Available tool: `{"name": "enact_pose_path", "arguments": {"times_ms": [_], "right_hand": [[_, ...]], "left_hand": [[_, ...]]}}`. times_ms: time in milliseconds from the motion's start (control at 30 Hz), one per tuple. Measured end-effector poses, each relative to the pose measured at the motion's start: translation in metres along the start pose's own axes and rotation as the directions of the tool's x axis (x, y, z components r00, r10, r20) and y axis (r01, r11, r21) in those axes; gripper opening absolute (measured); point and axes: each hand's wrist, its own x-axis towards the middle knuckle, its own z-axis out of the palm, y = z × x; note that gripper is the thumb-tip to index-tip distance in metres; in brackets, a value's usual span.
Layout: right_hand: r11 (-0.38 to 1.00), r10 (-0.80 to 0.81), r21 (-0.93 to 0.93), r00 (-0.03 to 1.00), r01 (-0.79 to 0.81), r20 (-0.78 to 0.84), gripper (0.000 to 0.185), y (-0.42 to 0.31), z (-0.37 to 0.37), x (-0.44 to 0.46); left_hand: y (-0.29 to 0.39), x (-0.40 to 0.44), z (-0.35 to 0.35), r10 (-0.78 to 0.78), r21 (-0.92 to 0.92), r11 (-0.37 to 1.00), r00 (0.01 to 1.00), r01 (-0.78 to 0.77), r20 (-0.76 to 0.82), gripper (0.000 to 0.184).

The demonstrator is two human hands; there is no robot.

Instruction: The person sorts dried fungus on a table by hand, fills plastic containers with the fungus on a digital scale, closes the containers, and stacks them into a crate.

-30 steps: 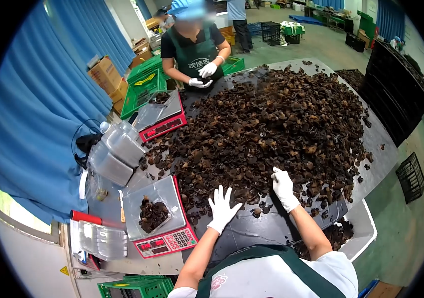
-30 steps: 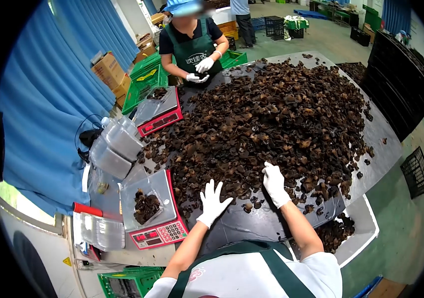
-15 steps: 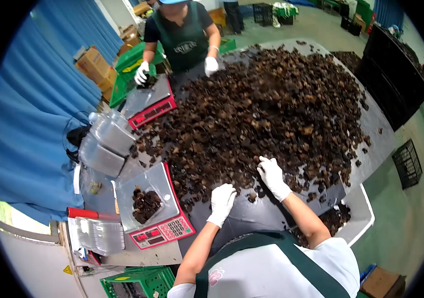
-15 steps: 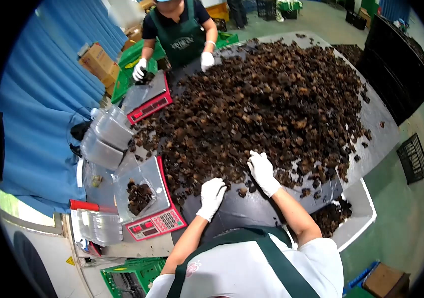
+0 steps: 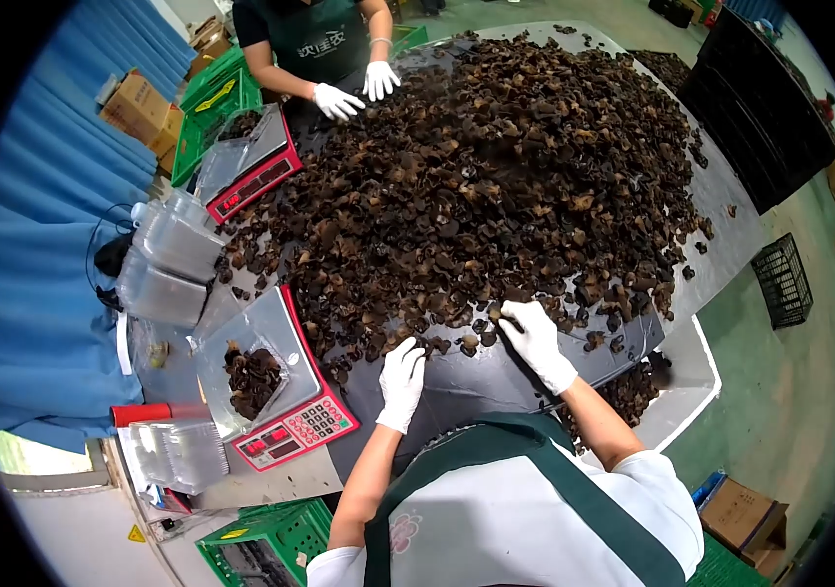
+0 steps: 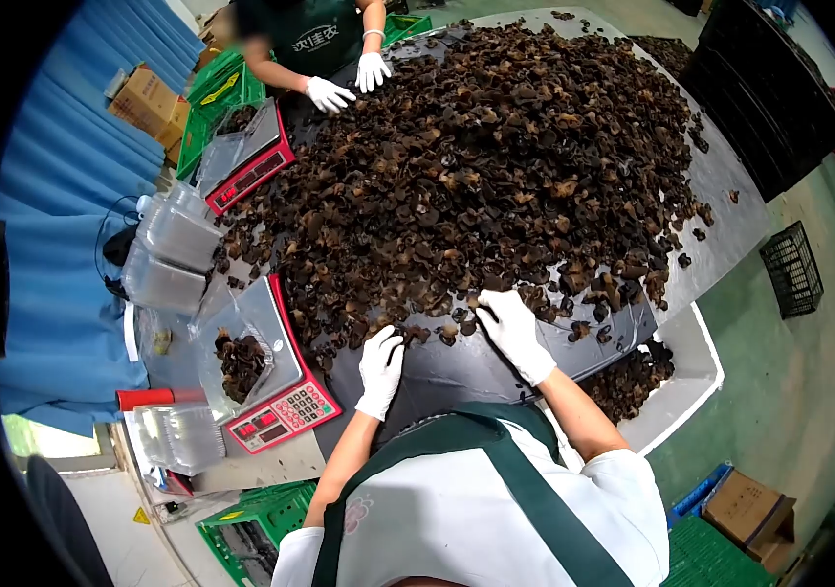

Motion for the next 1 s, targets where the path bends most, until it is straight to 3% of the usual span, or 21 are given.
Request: {"name": "enact_pose_path", "arguments": {"times_ms": [100, 200, 300, 333, 400, 467, 533, 633, 733, 800, 867, 933, 1000], "right_hand": [[0.987, -0.061, -0.151, 0.998, 0.060, -0.001, 0.039, -0.004, 0.007, 0.035], [0.952, -0.034, -0.294, 0.984, 0.085, 0.174, 0.067, -0.012, 0.019, 0.069], [0.894, 0.013, -0.418, 0.926, 0.157, 0.377, 0.075, -0.008, 0.045, 0.072], [0.914, -0.009, -0.372, 0.927, 0.160, 0.376, 0.055, -0.003, 0.053, 0.068], [0.930, -0.066, -0.317, 0.931, 0.188, 0.358, 0.031, 0.005, 0.061, 0.060], [0.954, -0.170, -0.215, 0.967, 0.210, 0.189, 0.031, 0.009, 0.059, 0.042], [0.970, -0.167, -0.149, 0.971, 0.193, 0.171, 0.029, 0.001, 0.042, 0.025], [0.968, -0.090, -0.223, 0.990, 0.112, 0.107, 0.030, -0.003, 0.019, -0.001], [0.955, 0.032, -0.296, 0.997, -0.010, 0.071, 0.042, 0.007, 0.002, -0.015], [0.955, 0.077, -0.291, 0.994, -0.053, 0.072, 0.048, 0.007, -0.005, -0.018], [0.947, 0.112, -0.313, 0.987, -0.072, 0.112, 0.049, 0.004, -0.005, -0.018], [0.958, 0.120, -0.276, 0.980, -0.072, 0.160, 0.042, 0.007, 0.006, -0.019], [0.981, -0.028, -0.184, 0.990, 0.053, 0.140, 0.031, 0.019, 0.021, -0.024]], "left_hand": [[-0.001, 0.007, 0.003, -0.059, -0.094, 0.994, 0.996, 0.053, -0.065, 0.016], [-0.013, 0.010, 0.014, -0.018, -0.099, 0.995, 0.997, 0.011, -0.073, 0.013], [-0.002, 0.016, 0.015, -0.066, -0.162, 0.985, 0.996, 0.055, -0.063, 0.012], [0.000, 0.020, 0.016, -0.063, -0.165, 0.985, 0.996, 0.053, -0.058, 0.012], [0.007, 0.027, 0.019, -0.037, -0.164, 0.986, 0.999, 0.031, -0.036, 0.018], [0.014, 0.034, 0.021, 0.005, -0.101, 0.995, 1.000, -0.003, 0.024, 0.027], [0.018, 0.035, 0.026, 0.037, 0.096, 0.994, 0.991, -0.049, 0.126, 0.059], [0.025, 0.029, 0.031, 0.072, 0.198, 0.971, 0.958, -0.130, 0.278, 0.072], [0.028, 0.014, 0.037, 0.170, 0.154, 0.960, 0.926, -0.233, 0.337, 0.061], [0.036, 0.009, 0.034, 0.293, 0.066, 0.949, 0.938, -0.310, 0.183, 0.046], [0.032, 0.003, 0.039, 0.320, 0.077, 0.938, 0.931, -0.337, 0.176, 0.035], [0.029, 0.003, 0.043, 0.318, 0.078, 0.940, 0.934, -0.334, 0.162, 0.030], [0.033, 0.009, 0.042, 0.304, 0.084, 0.945, 0.943, -0.316, 0.135, 0.021]]}}
